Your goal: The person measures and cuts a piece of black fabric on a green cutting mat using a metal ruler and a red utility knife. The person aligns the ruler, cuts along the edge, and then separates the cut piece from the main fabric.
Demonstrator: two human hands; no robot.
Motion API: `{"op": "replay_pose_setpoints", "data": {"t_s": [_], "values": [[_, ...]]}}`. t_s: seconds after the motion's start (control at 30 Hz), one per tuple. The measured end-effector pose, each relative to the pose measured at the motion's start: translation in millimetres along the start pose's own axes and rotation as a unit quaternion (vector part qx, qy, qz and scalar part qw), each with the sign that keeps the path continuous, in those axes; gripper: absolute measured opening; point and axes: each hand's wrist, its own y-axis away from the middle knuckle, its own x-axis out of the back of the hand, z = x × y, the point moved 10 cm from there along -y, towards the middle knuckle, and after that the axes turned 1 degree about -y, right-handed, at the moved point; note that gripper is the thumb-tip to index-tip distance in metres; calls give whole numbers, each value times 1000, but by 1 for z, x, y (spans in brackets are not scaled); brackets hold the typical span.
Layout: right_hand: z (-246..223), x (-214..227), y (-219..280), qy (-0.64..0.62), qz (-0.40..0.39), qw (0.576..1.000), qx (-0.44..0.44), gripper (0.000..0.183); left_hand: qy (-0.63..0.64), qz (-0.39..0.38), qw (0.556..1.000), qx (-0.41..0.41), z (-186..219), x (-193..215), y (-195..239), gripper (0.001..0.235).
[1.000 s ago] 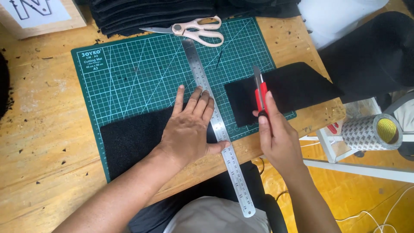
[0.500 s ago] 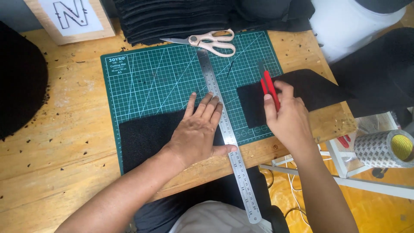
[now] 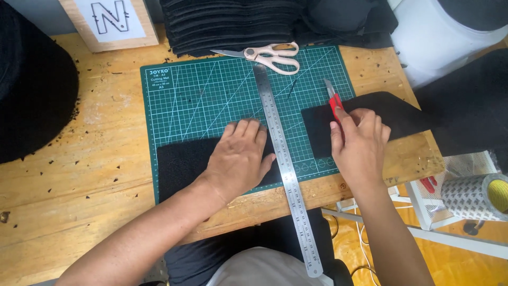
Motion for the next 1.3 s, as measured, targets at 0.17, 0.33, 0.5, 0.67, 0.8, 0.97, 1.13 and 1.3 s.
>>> {"op": "replay_pose_setpoints", "data": {"t_s": [0.17,0.33,0.5,0.67,0.8,0.97,1.13,1.3], "values": [[-33,23,20,-97,9,994,40,44,10,-68,997,37,-11,18,1,69],[-82,5,64,-153,-239,958,40,80,18,-33,998,58,-26,-7,-2,72],[-83,7,73,-146,-159,973,76,55,133,-59,985,88,-40,-12,-1,58],[-64,2,71,-122,-151,978,73,46,234,-91,957,146,-64,14,14,23],[-48,-7,69,-83,-209,973,48,50,397,-82,890,210,-92,20,32,14],[-49,-10,64,-81,-258,963,16,57,535,41,814,225,-120,27,49,15],[-102,6,36,-276,-340,893,-105,77,617,145,746,204,-131,27,62,20],[-128,-16,5,-515,-275,799,-142,76,729,203,620,207,-131,1,80,18]]}}
